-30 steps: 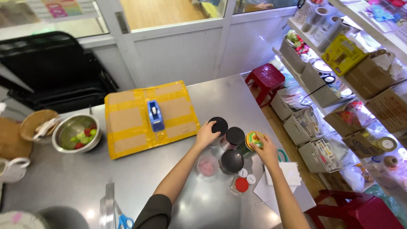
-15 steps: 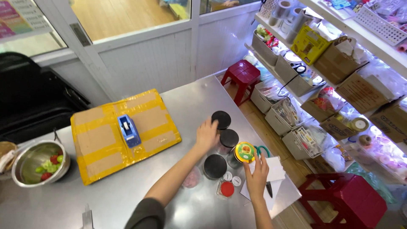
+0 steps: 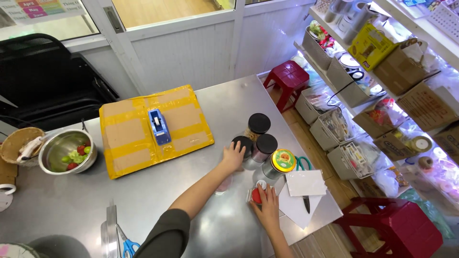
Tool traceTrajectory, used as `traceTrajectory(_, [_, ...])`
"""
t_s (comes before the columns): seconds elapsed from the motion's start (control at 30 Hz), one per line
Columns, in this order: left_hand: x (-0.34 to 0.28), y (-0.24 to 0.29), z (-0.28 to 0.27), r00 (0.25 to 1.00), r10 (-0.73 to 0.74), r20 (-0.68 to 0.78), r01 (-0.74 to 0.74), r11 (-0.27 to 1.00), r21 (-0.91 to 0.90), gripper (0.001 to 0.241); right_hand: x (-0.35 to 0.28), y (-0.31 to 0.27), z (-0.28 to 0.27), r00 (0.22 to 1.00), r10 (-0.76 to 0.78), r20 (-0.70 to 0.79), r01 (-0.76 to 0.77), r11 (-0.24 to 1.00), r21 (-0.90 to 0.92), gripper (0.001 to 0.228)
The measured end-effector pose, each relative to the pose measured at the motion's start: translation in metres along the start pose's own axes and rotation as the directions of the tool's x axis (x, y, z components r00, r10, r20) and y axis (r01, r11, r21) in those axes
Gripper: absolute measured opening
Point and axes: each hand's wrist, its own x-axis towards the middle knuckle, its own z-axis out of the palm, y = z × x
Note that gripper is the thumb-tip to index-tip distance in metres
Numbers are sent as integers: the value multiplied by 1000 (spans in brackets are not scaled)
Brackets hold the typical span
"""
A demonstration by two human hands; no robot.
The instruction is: Cleaning a metal prep table and then cutting and inspecting an orange fabric item and a white sheet using scissors in a bakery kitchen.
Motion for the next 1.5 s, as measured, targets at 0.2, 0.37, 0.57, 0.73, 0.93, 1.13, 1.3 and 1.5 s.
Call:
traceTrajectory(0.2, [-37, 0, -24, 994, 10, -110, -23, 993, -115, 105, 4, -12, 8, 1000, -23, -10, 23, 1000, 7, 82])
traceTrajectory(0.37, [-178, -3, -67, 990, -144, 2, 140, 957, -253, 98, 27, -17, -14, 997, -57, 52, 61, 995, -83, 98])
traceTrajectory(0.57, [-196, 3, -4, 934, 75, -350, -165, 958, -236, 101, 25, -7, -19, 996, -56, 71, 44, 987, 156, 86])
traceTrajectory(0.73, [-160, 22, -20, 860, 256, -441, -363, 915, -175, 102, -21, -7, -16, 1000, -20, -9, 22, 977, 212, 81])
traceTrajectory(0.93, [-97, 56, -23, 695, 463, -550, -545, 838, 17, 100, -56, -13, -7, 996, 21, -91, 2, 970, 244, 78])
traceTrajectory(1.13, [-116, 54, -46, 649, 420, -634, -640, 753, -156, 101, -42, -31, 12, 996, -73, -52, 81, 981, 175, 77])
traceTrajectory(1.3, [-183, 1, -6, 565, -213, -797, -505, 675, -538, 77, 0, -67, 37, 958, -283, 52, 259, 927, 270, 89])
traceTrajectory(1.5, [-272, -47, 49, 677, -385, -628, -252, 680, -689, 73, 68, -92, 72, 998, -65, -2, 64, 965, 255, 96])
